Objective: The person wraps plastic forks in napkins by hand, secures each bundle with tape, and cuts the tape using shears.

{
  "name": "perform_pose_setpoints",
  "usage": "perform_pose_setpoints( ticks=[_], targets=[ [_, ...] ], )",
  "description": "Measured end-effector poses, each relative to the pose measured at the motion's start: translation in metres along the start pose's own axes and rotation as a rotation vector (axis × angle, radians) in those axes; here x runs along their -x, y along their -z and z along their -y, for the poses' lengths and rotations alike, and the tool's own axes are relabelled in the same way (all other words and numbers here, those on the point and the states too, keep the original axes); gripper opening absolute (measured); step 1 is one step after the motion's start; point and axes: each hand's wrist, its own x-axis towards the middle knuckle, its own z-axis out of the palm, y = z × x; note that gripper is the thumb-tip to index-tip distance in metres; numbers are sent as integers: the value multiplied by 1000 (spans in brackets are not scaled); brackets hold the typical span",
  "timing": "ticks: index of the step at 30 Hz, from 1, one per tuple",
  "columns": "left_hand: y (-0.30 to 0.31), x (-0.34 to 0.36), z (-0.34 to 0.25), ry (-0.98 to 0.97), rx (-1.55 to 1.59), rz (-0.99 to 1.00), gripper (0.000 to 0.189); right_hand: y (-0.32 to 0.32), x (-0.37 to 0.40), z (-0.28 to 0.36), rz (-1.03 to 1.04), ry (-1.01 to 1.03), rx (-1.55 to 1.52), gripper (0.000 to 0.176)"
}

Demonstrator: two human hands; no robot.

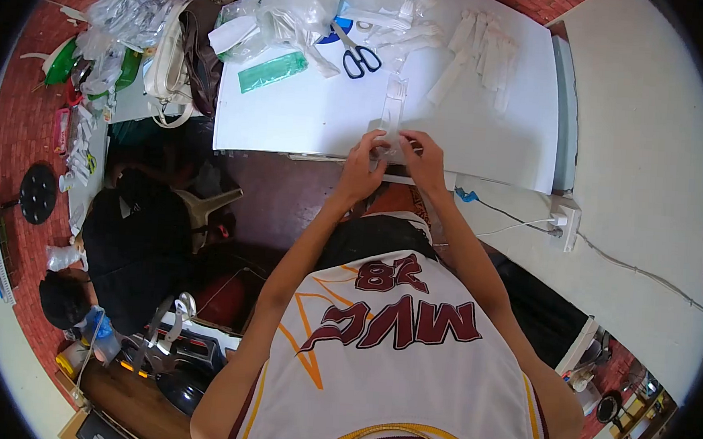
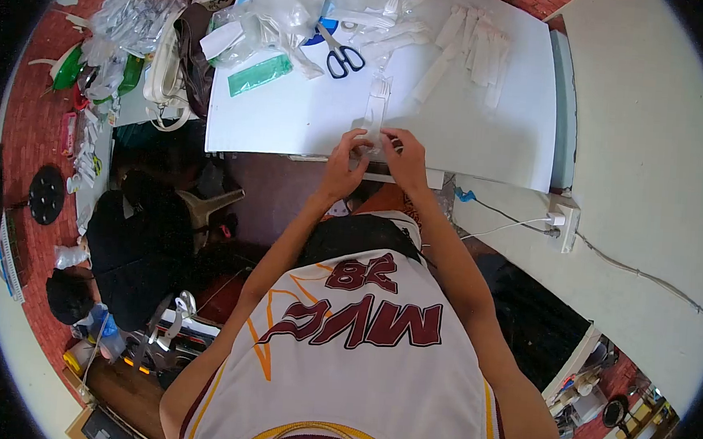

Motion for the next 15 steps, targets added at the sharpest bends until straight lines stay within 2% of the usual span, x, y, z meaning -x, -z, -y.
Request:
perform_pose_setpoints(
  ticks=[2,5,8,11,15],
  targets=[
    [0,-1,-2,-2,12,4,61,1,-15,1,15,-64,-49,27],
    [3,-2,-7,6,2,19,58,5,-30,8,181,-345,-375,32],
    [2,-2,-3,-6,-14,26,59,8,-32,25,276,-534,-475,35],
    [1,-3,-7,4,21,-2,60,4,-34,2,276,-520,-568,33],
    [-1,-5,-3,31,23,18,62,4,-27,9,169,-240,-298,25]
  ],
)
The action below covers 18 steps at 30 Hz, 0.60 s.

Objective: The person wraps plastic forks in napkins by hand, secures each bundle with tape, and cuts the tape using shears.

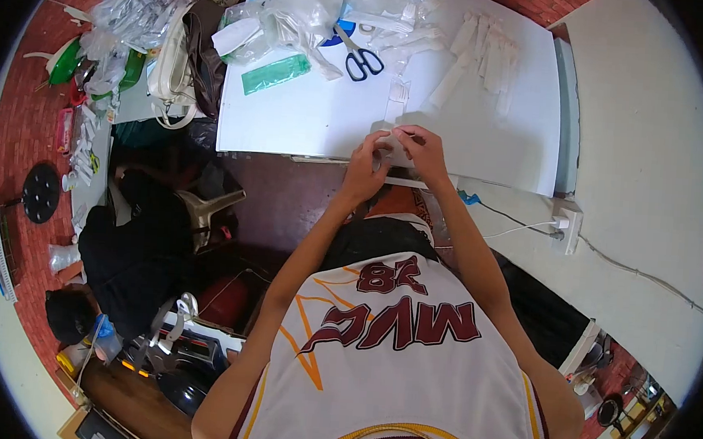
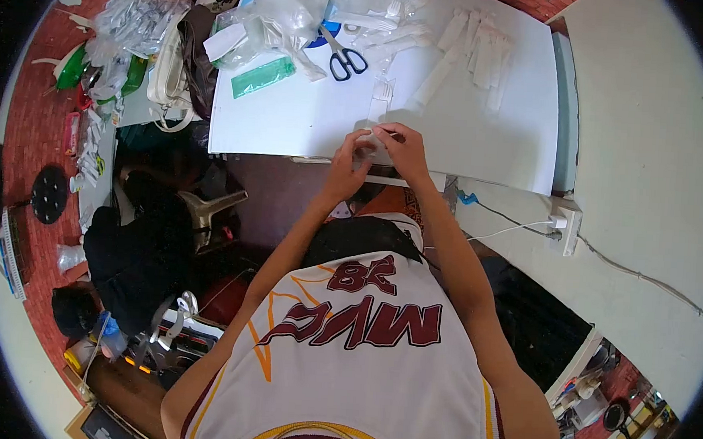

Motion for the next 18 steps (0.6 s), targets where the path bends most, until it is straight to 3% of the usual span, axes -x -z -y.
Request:
perform_pose_setpoints(
  ticks=[2,5,8,11,14,18],
  targets=[
    [-1,-1,0,-6,-25,-1,64,-4,8,7,-56,159,97,22],
    [-3,1,-9,-38,-138,-33,66,-4,17,7,-88,240,100,20],
    [-6,-3,-3,100,58,-95,66,-3,21,9,-154,199,-38,22],
    [-9,-5,-2,46,4,-120,63,5,17,9,-85,-26,35,25],
    [-9,-5,-5,64,11,-114,61,8,3,8,53,-115,129,28],
    [-9,-7,-1,47,-23,-147,60,6,-24,-11,92,-15,204,30]
  ],
)
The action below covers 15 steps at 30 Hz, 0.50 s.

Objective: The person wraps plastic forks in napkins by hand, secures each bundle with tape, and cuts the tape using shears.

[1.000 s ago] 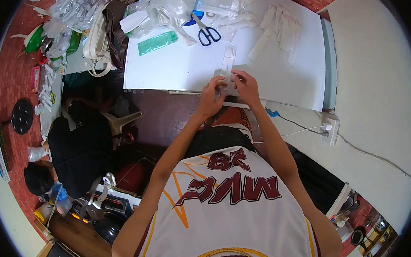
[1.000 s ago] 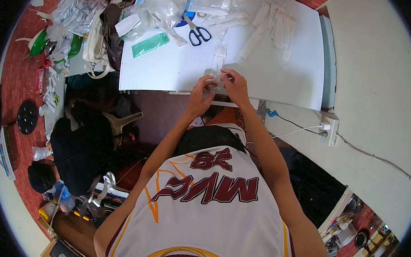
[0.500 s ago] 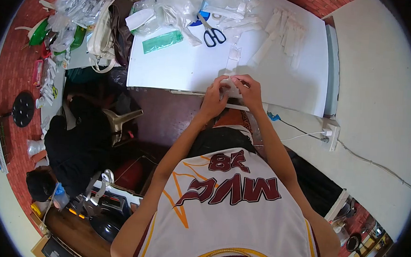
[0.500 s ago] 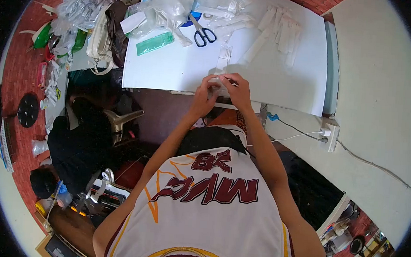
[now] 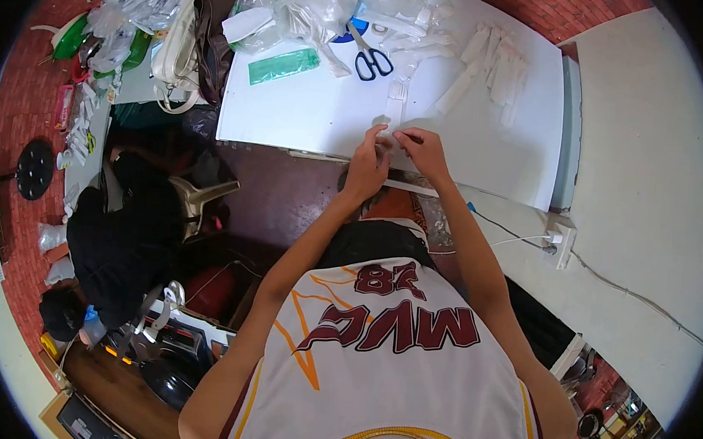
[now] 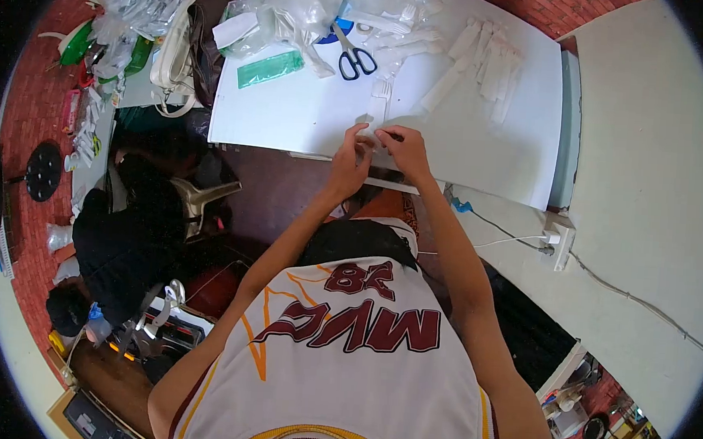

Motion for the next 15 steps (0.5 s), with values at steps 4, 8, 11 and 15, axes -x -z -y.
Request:
perform_pose_setpoints(
  ticks=[4,8,11,15],
  targets=[
    [1,-1,0,47,33,-41,58,0,-11,-2,33,20,19,29],
    [4,-4,-4,97,-16,-39,57,-2,-13,-2,39,52,40,25],
    [2,-13,-5,97,-116,-62,56,-2,-13,3,23,54,45,25],
    [-1,-22,1,65,-206,-109,54,4,-10,16,45,-51,-13,27]
  ],
)
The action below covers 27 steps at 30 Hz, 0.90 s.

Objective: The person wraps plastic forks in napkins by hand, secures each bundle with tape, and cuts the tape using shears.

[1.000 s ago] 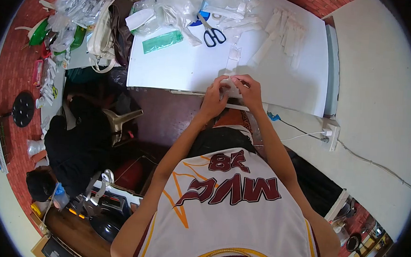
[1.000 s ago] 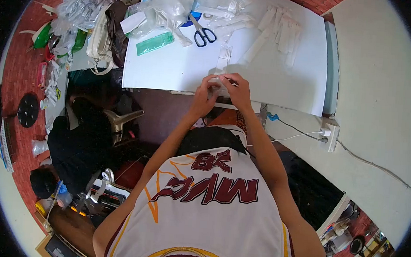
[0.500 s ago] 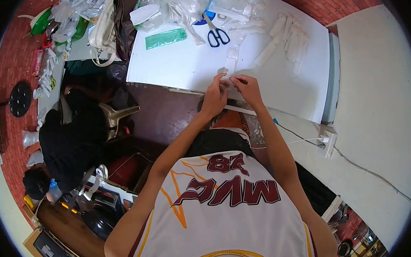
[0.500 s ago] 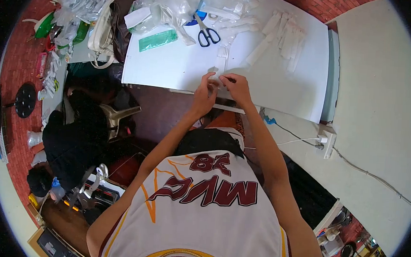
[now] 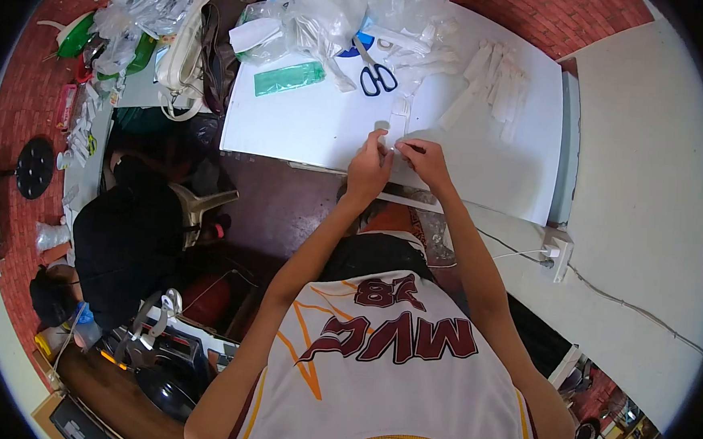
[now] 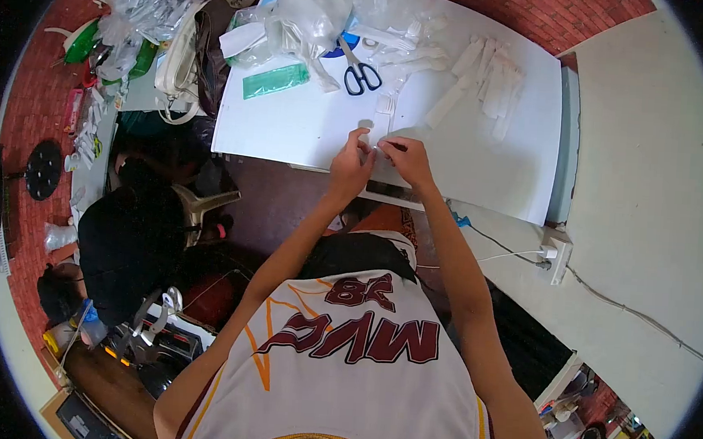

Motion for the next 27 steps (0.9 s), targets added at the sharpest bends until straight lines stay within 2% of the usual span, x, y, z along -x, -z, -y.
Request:
perform_pose_setpoints(
  ticks=[5,14,20,27],
  targets=[
    [-2,-2,-5,-11,-68,-33,52,5,-6,-4,79,18,91,28],
    [-2,1,-5,-35,-88,-36,51,0,-16,-6,-1,220,309,25],
    [-1,1,-10,-51,-83,-42,47,-6,-13,-6,-62,241,280,21],
    [-4,1,-4,-70,-83,-60,46,-9,-2,-4,-150,392,504,18]
  ],
)
